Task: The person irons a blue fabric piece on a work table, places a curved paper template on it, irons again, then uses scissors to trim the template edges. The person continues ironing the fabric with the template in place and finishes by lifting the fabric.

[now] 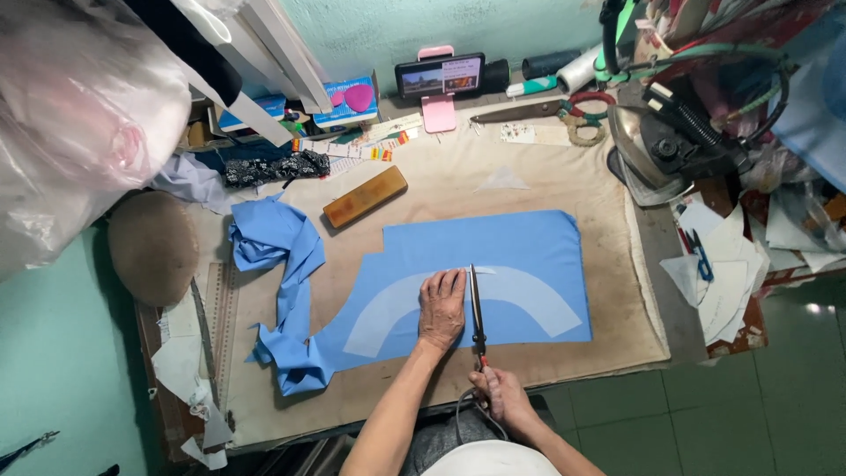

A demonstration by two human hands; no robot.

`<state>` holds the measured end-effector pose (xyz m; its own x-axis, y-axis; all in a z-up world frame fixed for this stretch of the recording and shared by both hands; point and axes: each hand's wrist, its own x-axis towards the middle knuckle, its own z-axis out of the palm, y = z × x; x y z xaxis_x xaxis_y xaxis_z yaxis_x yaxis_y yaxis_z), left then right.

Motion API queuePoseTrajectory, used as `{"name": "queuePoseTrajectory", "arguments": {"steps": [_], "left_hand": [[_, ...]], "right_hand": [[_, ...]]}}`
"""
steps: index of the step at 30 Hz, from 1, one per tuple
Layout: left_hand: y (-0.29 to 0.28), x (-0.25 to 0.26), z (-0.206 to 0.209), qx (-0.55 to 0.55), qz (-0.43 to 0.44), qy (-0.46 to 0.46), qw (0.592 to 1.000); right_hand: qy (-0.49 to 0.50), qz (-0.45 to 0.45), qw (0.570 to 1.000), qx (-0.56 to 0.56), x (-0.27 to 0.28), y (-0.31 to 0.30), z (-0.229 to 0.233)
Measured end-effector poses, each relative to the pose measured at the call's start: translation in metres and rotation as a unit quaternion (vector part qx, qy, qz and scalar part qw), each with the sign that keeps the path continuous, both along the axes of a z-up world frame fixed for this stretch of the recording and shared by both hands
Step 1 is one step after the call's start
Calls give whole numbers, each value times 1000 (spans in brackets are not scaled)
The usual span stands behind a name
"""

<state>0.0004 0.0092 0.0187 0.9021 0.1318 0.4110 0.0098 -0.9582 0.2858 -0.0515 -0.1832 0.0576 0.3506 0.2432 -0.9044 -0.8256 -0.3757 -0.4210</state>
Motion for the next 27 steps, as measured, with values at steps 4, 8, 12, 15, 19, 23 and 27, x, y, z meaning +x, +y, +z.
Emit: {"name": "queuePoseTrajectory", "arguments": {"steps": [4, 8, 12, 15, 19, 23, 27], "left_hand": [[0, -2, -4, -3, 0, 6, 1000], [2, -1, 3, -14, -3, -11, 1000], [3, 0, 10, -17, -2, -25, 1000], [-1, -1, 10, -12, -9, -63, 998], [-30, 13, 9, -21, -9, -65, 998], [-56, 46, 20, -42, 21, 1, 999], [-66, 56, 13, -16, 24, -38, 999]], "right_hand": [[9, -43, 999, -23, -7, 16, 11], [9, -100, 995, -14, -21, 6, -11], [35, -107, 985, 128, -25, -56, -69], [62, -126, 988, 65, -2, -97, -69], [-16, -38, 997, -69, 65, -134, -57], [-154, 86, 984, 5, 169, -146, -12], [-201, 261, 935, -129, 262, -84, 91]]}}
